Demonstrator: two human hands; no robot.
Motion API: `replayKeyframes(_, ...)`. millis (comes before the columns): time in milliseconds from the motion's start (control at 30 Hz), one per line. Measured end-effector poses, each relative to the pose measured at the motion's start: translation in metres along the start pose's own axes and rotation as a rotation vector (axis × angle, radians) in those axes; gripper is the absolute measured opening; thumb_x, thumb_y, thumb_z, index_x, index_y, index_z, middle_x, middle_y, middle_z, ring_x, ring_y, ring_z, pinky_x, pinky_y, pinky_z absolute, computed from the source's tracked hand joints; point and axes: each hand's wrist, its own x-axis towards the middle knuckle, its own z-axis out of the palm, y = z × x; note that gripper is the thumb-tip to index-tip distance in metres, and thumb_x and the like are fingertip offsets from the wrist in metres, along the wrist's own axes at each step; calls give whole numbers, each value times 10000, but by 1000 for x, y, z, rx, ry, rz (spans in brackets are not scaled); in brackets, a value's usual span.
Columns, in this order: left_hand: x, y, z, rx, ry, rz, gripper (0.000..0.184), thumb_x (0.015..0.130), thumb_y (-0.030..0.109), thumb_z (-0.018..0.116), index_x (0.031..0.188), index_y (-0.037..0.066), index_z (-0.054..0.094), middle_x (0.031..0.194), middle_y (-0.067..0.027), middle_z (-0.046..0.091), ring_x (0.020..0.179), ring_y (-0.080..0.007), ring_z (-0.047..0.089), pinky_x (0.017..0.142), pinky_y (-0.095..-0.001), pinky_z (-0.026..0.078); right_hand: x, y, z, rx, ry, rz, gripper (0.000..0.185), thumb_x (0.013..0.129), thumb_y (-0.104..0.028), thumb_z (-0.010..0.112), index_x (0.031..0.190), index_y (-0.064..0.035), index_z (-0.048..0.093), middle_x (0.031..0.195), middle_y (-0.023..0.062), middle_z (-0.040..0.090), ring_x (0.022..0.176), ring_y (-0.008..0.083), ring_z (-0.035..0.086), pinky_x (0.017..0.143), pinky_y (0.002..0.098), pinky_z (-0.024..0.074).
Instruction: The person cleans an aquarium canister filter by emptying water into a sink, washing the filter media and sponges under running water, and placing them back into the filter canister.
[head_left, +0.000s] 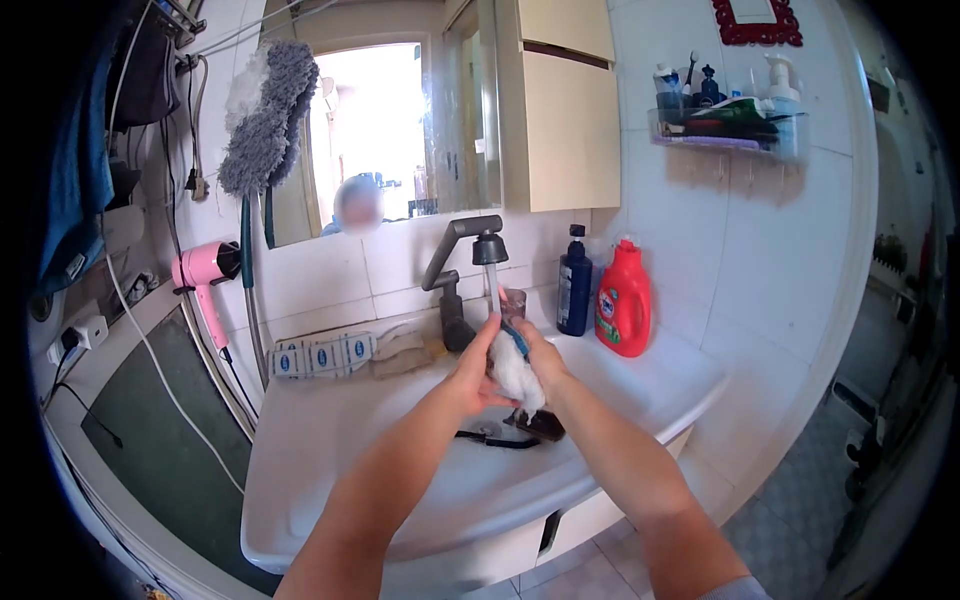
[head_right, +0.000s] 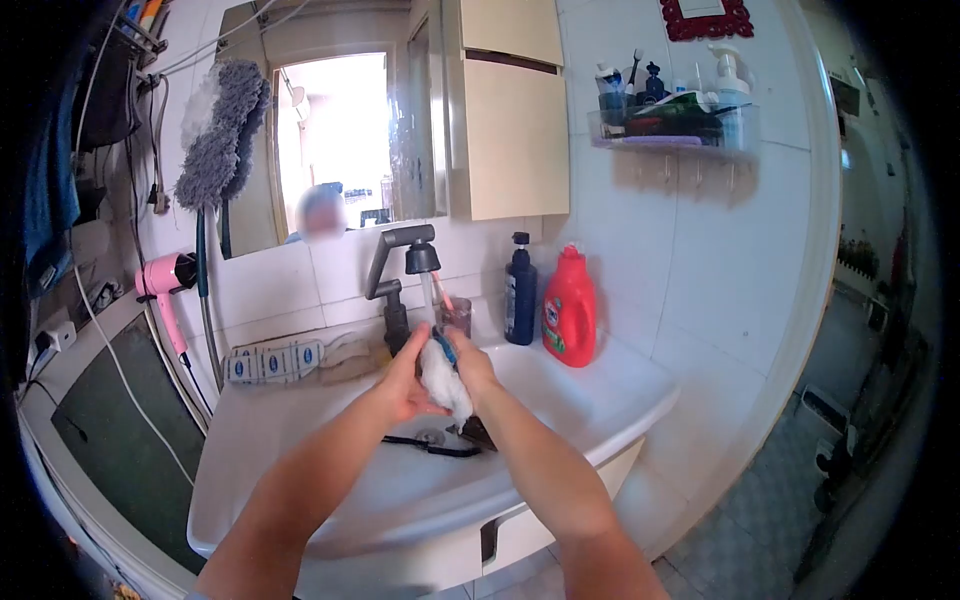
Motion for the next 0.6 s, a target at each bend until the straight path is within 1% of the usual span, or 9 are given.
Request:
replayKeyframes(33, 6, -5, -5, -78, -119, 16, 735, 791, 603, 571, 1310, 105, 419, 1278, -115, 489, 1124, -330, 504, 907, -547, 396, 3, 6, 2, -58, 11, -41, 490, 843, -473, 529, 968, -9, 619, 858, 127, 642, 769, 218, 633, 702, 304, 514)
replayKeyframes(100, 34, -19, -19, -110, -111, 123, 614, 812, 527, 588, 1247, 110, 465, 1210, -100, 531, 1071, -304, 533, 901, -504, 418, 14, 23, -4, -114, 32, -58, 500, 851, -479, 514, 973, -6, 620, 851, 130, 643, 785, 223, 635, 730, 310, 507)
replayKeyframes(167, 46, -26, -33, -199, -96, 238, 334, 846, 324, 621, 1083, 98, 559, 1033, -71, 609, 936, -228, 593, 841, -363, 481, 36, 38, -11, -830, 188, -277, 507, 885, -467, 468, 1055, -4, 588, 932, 127, 633, 895, 221, 613, 783, 325, 486)
replayKeyframes(267, 35, -28, -25, -135, 275, 407, 272, 847, 295, 615, 1024, 91, 592, 984, -84, 621, 906, -206, 597, 799, -367, 488, 56, 61, -7, -727, 302, -318, 533, 918, -450, 425, 1209, -6, 480, 1052, 129, 596, 1004, 226, 567, 807, 350, 478)
replayKeyframes(300, 46, -33, -33, -137, 278, 401, 272, 847, 295, 615, 1024, 91, 592, 984, -84, 621, 906, -206, 597, 799, -367, 488, 55, 62, -8, -728, 302, -311, 533, 918, -450, 425, 1209, -6, 480, 1052, 129, 596, 1004, 226, 567, 807, 350, 478)
replayKeyframes(367, 78, -42, -57, 66, 525, 474, 315, 832, 298, 631, 983, 21, 615, 907, -102, 640, 829, -231, 623, 710, -372, 487, 47, 54, -6, -601, -2, -296, 582, 933, -440, 414, 1316, -8, 342, 1169, 147, 533, 1061, 246, 533, 843, 373, 471)
replayKeyframes(400, 72, -37, -55, 65, 524, 474, 315, 832, 298, 631, 983, 21, 615, 907, -102, 640, 829, -231, 623, 710, -372, 487, 40, 52, 0, -603, -1, -296, 582, 933, -440, 414, 1316, -8, 342, 1169, 147, 533, 1061, 246, 533, 843, 373, 471)
replayKeyframes(467, 55, -19, -44, 468, 818, 510, 373, 848, 344, 595, 918, -22, 625, 830, -130, 645, 732, -248, 621, 670, -391, 475, 15, 44, 20, -119, -104, -109, 610, 927, -453, 430, 1334, -17, 305, 1190, 160, 508, 1044, 256, 534, 859, 381, 466)
replayKeyframes(600, 65, -12, -47, 428, 895, 496, 433, 862, 404, 561, 865, -22, 634, 786, -128, 644, 685, -253, 612, 671, -404, 467, 10, 51, 32, -389, 75, -210, 583, 913, -431, 476, 1303, -19, 343, 1144, 147, 521, 989, 252, 545, 786, 384, 492)
